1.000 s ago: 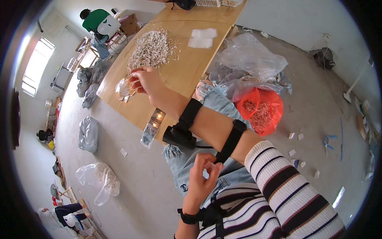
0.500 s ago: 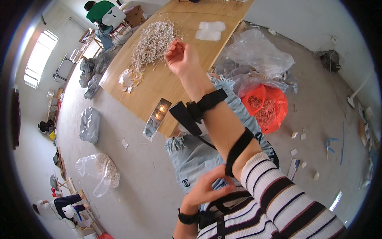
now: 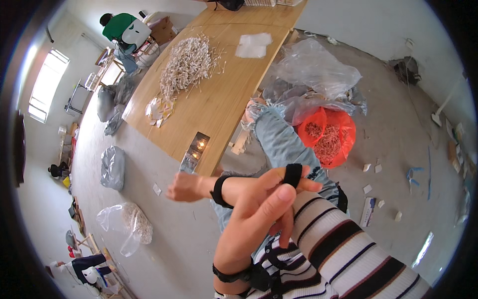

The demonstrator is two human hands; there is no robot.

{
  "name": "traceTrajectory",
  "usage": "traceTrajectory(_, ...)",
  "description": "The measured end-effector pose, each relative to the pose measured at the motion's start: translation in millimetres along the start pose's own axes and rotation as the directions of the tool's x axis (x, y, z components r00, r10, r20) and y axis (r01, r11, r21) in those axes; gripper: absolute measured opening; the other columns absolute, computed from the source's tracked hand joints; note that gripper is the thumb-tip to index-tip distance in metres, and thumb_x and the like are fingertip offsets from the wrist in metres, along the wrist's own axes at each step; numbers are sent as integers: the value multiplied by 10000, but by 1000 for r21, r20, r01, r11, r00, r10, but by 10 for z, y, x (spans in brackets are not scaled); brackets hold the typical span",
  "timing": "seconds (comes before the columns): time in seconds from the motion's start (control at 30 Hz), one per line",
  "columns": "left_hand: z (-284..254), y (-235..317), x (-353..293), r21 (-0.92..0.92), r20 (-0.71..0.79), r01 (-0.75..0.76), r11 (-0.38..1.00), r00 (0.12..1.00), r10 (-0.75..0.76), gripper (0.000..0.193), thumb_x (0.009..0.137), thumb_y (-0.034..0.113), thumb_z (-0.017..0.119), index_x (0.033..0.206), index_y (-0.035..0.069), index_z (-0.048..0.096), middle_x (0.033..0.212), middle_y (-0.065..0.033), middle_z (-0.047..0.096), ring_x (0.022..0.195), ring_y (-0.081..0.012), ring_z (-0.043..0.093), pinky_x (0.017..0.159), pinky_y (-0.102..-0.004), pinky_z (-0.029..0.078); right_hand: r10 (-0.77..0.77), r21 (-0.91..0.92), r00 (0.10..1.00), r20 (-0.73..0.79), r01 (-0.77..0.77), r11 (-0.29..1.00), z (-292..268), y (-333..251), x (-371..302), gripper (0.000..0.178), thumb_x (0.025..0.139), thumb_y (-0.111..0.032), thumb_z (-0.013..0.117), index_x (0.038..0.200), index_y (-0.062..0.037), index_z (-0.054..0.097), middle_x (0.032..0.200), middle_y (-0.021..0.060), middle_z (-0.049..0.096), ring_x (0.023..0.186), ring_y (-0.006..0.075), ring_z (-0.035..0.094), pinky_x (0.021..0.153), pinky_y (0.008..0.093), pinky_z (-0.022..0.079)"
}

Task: The person gathers cotton swabs from a pile, aligns them into a row, and places them into a small plastic bag. They then pick up a small paper label and slide it into the bag with the swabs.

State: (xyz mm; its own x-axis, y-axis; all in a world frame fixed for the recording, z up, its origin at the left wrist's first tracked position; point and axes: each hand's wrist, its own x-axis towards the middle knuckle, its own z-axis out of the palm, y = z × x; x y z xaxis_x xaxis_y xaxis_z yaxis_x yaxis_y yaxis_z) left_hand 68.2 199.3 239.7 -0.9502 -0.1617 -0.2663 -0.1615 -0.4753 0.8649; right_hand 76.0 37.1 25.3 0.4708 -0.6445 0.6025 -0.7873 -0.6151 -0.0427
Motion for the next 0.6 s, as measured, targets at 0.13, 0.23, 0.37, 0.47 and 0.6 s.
traceTrajectory(0.13,-25,107,-58,93,101,88,992,990,-97,466,1022,255,470,1360,-64,442,1184,-126,630,517,-43,491,451,-165,341,-251,19,966,64,250,968,0,-163,-153,109,750,-151,616,733,-105,519,625,11,587,592,225,656,543,362,481)
traceTrajectory(0.23,-144,32,-198,111,118,162,980,977,-175,468,997,237,536,1356,-49,442,1132,-77,619,560,-25,481,475,-164,362,-297,57,954,54,294,954,212,-160,-242,104,753,-152,615,743,-105,522,629,11,591,597,224,657,535,359,480)
traceTrajectory(0.37,-128,-156,-419,76,272,148,986,948,-163,543,943,193,662,1367,-15,395,1030,13,584,595,-16,472,499,-175,340,-16,-77,996,91,23,997,-202,402,-205,91,765,-153,618,796,-101,550,693,47,620,610,238,661,534,371,489)
traceTrajectory(0.47,-224,-500,-516,-29,245,159,987,958,-147,539,927,175,677,1360,-9,414,1040,10,598,622,-38,505,528,-203,390,254,-38,967,-29,-255,966,-492,677,90,114,799,-145,610,884,-80,571,761,86,645,668,279,682,554,415,507)
traceTrajectory(0.6,-344,-1095,-440,304,242,-104,947,970,29,483,930,138,662,1347,-2,462,1139,-23,609,871,-93,573,757,-256,457,584,261,790,-185,-534,804,-732,969,419,125,835,-112,594,935,-39,575,812,129,681,676,288,685,573,423,524)
